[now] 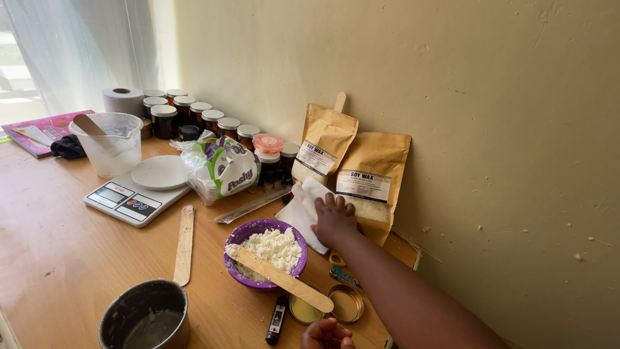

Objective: Preparing soy wax flakes in a bowl, checking the temperature of a melting pot, and organizing containers for candle making.

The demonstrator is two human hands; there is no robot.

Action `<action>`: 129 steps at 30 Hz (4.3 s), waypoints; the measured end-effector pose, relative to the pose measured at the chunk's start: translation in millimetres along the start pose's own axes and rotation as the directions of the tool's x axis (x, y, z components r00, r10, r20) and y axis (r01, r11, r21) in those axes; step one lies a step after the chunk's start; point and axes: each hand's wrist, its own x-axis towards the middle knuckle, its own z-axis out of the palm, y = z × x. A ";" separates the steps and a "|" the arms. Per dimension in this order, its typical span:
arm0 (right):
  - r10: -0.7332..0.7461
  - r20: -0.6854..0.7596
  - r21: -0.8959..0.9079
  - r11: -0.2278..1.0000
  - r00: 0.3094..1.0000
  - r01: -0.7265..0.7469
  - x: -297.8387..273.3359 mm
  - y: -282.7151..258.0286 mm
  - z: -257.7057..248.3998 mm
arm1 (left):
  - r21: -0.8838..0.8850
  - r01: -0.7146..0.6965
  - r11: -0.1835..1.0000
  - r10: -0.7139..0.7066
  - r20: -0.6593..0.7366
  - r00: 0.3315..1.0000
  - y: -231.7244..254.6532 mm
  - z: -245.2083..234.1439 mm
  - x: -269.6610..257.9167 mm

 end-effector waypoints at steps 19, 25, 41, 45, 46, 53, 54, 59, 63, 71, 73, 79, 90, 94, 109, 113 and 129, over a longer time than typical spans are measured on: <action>0.807 -0.145 0.971 0.004 0.573 0.240 -243.3 -68.2 -2.1 | 0.572 -0.195 0.797 0.395 -0.248 0.885 204.9 80.0 -51.3; 0.726 0.034 0.981 -0.156 0.686 0.117 -254.3 -86.9 71.4 | 0.405 -0.142 0.903 0.294 -0.344 0.892 197.0 41.3 -1.2; 0.619 0.161 0.985 -0.148 0.769 -0.087 -257.1 -82.2 44.5 | -0.310 0.321 0.895 -0.368 -0.105 0.924 205.8 47.2 20.4; 0.601 0.145 0.988 -0.126 0.786 -0.086 -261.3 -82.0 42.5 | -0.242 0.259 0.935 -0.299 -0.145 0.943 232.2 60.4 16.0; 0.592 0.123 0.992 -0.100 0.796 -0.079 -260.0 -80.4 45.0 | -0.205 0.281 0.938 -0.313 -0.147 0.938 240.9 65.4 15.7; 0.565 0.136 0.989 -0.122 0.814 -0.081 -256.3 -77.2 51.8 | -0.308 0.284 0.908 -0.333 -0.121 0.935 241.2 59.1 58.5; 0.558 0.146 0.988 -0.121 0.817 -0.094 -256.3 -76.7 51.8 | -0.292 0.276 0.916 -0.319 -0.110 0.941 250.8 69.5 53.7; 0.572 0.122 0.992 -0.091 0.811 -0.085 -257.1 -78.9 51.1 | -0.297 0.286 0.911 -0.313 -0.048 0.948 245.7 67.9 98.2; 0.568 0.196 0.980 -0.138 0.800 -0.142 -256.6 -79.3 51.7 | -0.174 0.349 0.921 -0.368 -0.093 0.925 266.0 80.2 83.3; 0.643 -0.142 0.986 0.157 0.753 0.052 -218.8 -107.3 58.0 | 0.305 0.214 0.928 -0.137 -0.255 0.957 305.8 65.4 -8.9; 0.209 -0.484 0.834 0.403 0.850 0.376 -204.9 -117.8 27.2 | 0.319 0.081 0.944 -0.063 -0.064 0.996 299.0 19.2 17.5; -0.109 0.042 0.838 0.545 0.993 0.024 -145.8 -163.0 -30.2 | 0.826 0.009 0.563 -0.056 0.028 0.998 445.3 126.5 10.5; 0.013 0.457 0.565 0.768 0.889 -0.301 -99.7 -189.6 -65.6 | 0.909 0.363 -0.206 -0.272 -0.409 0.871 347.1 -25.2 296.5; 0.021 0.146 0.839 0.527 0.989 -0.135 -116.8 -154.8 -91.7 | 0.911 0.206 -0.356 -0.230 -0.300 0.926 346.1 -5.5 282.0; 0.484 0.389 0.704 -0.705 0.784 0.086 -31.0 -102.4 -50.8 | 0.759 0.496 0.423 -0.326 -0.383 0.864 349.6 -43.8 350.1; 0.571 0.316 0.805 -0.584 0.758 0.104 -42.0 -103.0 -61.0 | 0.625 0.436 0.648 -0.328 -0.288 0.900 358.3 -10.8 336.9; 0.629 -0.008 0.998 0.053 0.777 -0.033 -12.3 -122.2 -9.9 | 0.979 0.194 0.055 0.084 -0.198 0.977 305.3 51.7 277.8</action>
